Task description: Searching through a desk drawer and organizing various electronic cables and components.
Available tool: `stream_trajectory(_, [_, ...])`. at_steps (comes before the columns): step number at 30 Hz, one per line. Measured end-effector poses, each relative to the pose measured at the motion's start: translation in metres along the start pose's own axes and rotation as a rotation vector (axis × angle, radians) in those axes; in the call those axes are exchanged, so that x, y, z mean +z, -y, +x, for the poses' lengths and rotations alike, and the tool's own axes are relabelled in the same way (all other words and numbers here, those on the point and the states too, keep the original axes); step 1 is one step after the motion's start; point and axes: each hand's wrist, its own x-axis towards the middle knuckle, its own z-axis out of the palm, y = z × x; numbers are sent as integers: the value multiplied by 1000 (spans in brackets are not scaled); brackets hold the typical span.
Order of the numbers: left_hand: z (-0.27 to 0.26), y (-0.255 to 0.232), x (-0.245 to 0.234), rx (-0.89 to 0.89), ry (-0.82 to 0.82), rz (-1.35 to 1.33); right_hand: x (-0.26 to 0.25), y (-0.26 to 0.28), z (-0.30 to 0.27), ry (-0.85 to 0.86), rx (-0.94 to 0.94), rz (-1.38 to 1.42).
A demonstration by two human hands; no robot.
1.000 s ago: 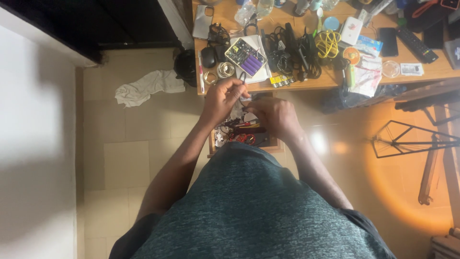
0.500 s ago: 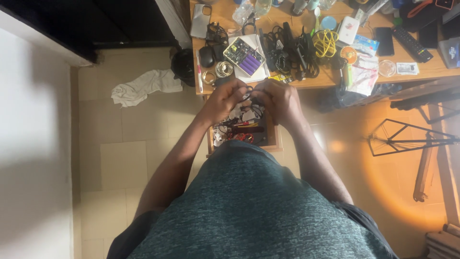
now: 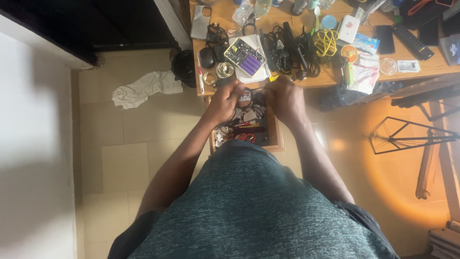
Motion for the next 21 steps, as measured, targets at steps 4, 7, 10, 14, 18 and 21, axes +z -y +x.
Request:
stream_trajectory(4, [-2,0,1,121,-40,-88,11,8,7,54,480,300])
stream_trajectory(7, [-3,-5,1,42,-81,-125,36,-1,4,12,698,965])
stream_trajectory(10, [-4,-10,2,114,-115,-179,45,0,2,-24,666,1149])
stream_trajectory(14, [-7,-10,0,-12,-107,-405,46,6,-3,73,706,1263])
stream_trajectory(18, [-6,-9,-3,-46,-134,-548,46,24,-2,187,827,1299])
stream_trajectory(21, [-2,14,-2,-18,-127,-551,49,36,-8,275,717,1333])
